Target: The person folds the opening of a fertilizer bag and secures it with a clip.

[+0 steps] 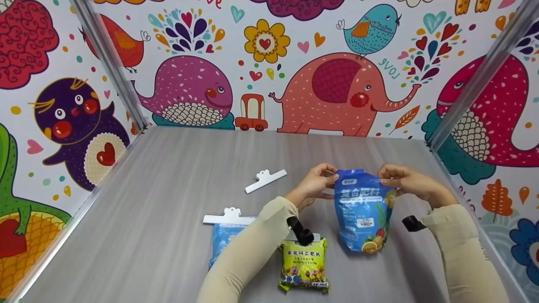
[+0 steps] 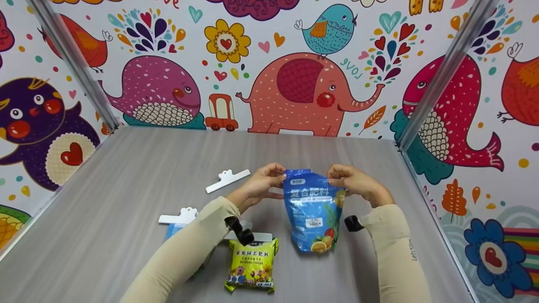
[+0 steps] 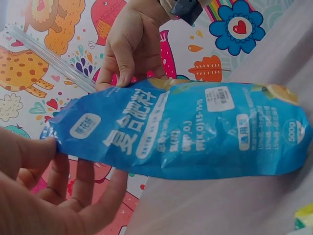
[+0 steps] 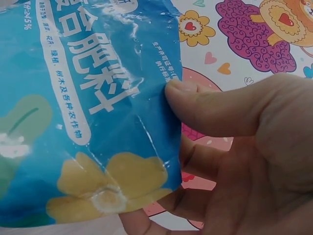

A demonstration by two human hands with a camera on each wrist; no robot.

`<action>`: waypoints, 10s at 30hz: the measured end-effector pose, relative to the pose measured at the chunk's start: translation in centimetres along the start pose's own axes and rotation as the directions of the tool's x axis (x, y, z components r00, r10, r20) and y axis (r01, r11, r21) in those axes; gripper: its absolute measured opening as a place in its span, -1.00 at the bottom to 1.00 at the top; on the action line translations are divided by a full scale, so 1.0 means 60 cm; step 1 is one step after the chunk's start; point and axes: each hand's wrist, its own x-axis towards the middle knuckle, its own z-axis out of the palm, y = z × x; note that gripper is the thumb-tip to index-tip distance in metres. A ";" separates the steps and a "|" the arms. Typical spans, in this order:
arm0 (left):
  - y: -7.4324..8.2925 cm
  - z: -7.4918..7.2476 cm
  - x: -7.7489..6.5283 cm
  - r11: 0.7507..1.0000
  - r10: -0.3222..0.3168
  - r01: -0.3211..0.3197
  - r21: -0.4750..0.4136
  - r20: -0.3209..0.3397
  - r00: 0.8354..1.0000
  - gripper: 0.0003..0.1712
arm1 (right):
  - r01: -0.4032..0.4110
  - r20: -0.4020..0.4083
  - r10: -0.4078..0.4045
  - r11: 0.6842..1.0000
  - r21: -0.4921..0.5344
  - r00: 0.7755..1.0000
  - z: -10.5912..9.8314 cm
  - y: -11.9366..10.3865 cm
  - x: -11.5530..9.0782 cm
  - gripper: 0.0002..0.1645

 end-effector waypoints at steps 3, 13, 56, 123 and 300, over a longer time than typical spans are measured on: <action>0.003 0.001 -0.001 1.000 -0.001 0.001 -0.001 0.005 1.000 -0.93 | 0.017 0.001 -0.017 1.000 0.006 1.000 -0.001 0.000 -0.001 -0.75; 0.010 -0.004 0.000 0.999 0.025 -0.024 -0.024 0.052 0.998 -0.93 | 0.074 -0.023 -0.074 0.997 -0.015 0.997 0.000 0.000 -0.002 -0.81; 0.036 -0.018 -0.005 0.993 0.092 -0.097 0.069 0.064 0.994 -0.92 | 0.115 -0.098 -0.117 0.993 -0.028 0.988 0.013 -0.013 -0.006 -0.82; 0.017 -0.025 -0.017 0.993 0.090 -0.095 0.065 0.081 0.993 -0.91 | 0.209 -0.122 -0.207 0.978 0.008 0.971 0.036 0.007 -0.027 -0.81; -0.047 -0.034 0.032 -0.749 0.470 -0.386 0.539 0.842 0.263 -0.81 | 0.345 0.370 -0.890 -0.270 -0.899 0.268 0.104 0.045 0.033 -0.58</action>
